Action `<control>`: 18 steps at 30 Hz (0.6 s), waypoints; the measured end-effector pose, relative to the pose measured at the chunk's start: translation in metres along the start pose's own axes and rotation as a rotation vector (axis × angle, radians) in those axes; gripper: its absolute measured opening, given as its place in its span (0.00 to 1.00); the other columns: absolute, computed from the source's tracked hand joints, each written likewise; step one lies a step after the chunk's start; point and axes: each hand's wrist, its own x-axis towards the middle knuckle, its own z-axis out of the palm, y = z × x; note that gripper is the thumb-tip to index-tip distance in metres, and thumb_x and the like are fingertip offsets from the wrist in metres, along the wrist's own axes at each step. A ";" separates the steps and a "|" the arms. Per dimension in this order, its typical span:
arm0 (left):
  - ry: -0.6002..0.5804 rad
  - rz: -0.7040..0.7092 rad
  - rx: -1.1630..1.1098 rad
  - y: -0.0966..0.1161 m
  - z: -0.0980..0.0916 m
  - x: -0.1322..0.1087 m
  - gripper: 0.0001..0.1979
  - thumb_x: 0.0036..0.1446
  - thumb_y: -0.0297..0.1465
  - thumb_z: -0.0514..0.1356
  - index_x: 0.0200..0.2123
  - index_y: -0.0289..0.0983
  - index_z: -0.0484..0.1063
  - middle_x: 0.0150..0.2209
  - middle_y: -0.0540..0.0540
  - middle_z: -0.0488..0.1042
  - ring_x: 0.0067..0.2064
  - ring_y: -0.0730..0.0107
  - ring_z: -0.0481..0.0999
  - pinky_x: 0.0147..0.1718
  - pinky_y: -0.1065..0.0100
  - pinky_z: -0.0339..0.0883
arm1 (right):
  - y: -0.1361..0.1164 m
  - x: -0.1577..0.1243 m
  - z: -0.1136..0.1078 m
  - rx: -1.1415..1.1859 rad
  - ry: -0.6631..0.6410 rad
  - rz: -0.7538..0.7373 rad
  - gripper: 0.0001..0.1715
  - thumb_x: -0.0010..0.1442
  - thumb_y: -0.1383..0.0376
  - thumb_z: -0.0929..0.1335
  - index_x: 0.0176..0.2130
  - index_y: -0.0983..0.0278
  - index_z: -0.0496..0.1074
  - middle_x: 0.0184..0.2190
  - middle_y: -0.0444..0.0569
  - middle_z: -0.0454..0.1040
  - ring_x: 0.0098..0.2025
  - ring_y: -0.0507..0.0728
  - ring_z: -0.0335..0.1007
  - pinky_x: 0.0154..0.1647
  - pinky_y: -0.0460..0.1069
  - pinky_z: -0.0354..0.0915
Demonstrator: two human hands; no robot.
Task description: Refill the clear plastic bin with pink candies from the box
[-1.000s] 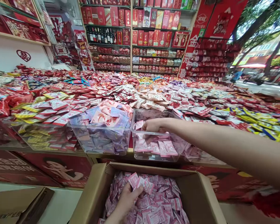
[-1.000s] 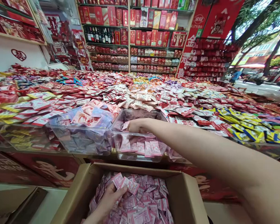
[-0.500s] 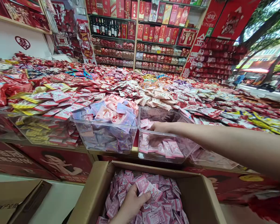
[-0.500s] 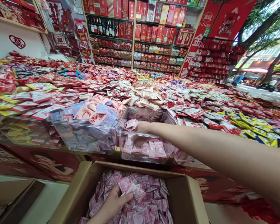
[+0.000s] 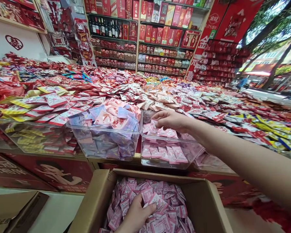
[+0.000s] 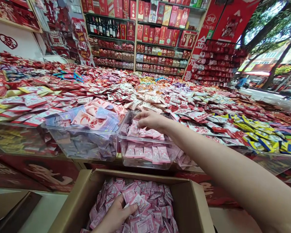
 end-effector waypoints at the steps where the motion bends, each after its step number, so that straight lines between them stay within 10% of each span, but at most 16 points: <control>1: 0.001 0.004 0.005 0.000 0.000 0.001 0.17 0.37 0.32 0.63 0.34 0.34 0.69 0.34 0.46 0.75 0.37 0.61 0.71 0.38 0.66 0.61 | -0.001 -0.001 -0.003 -0.009 0.014 -0.009 0.09 0.40 0.72 0.66 0.28 0.65 0.67 0.21 0.42 0.67 0.21 0.47 0.60 0.19 0.42 0.56; 8: 0.043 0.017 0.050 -0.004 0.002 0.002 0.15 0.38 0.31 0.62 0.33 0.35 0.69 0.32 0.46 0.76 0.35 0.62 0.71 0.37 0.66 0.62 | -0.001 -0.017 -0.034 -0.211 0.179 0.024 0.19 0.40 0.76 0.66 0.35 0.64 0.69 0.17 0.40 0.65 0.17 0.46 0.58 0.16 0.42 0.54; 18: 0.090 0.042 0.073 -0.013 0.000 0.008 0.14 0.35 0.32 0.62 0.31 0.36 0.69 0.31 0.46 0.76 0.35 0.59 0.71 0.37 0.64 0.62 | 0.010 -0.011 -0.048 -0.265 0.376 0.307 0.10 0.39 0.74 0.68 0.14 0.67 0.63 0.13 0.49 0.68 0.17 0.54 0.67 0.17 0.48 0.66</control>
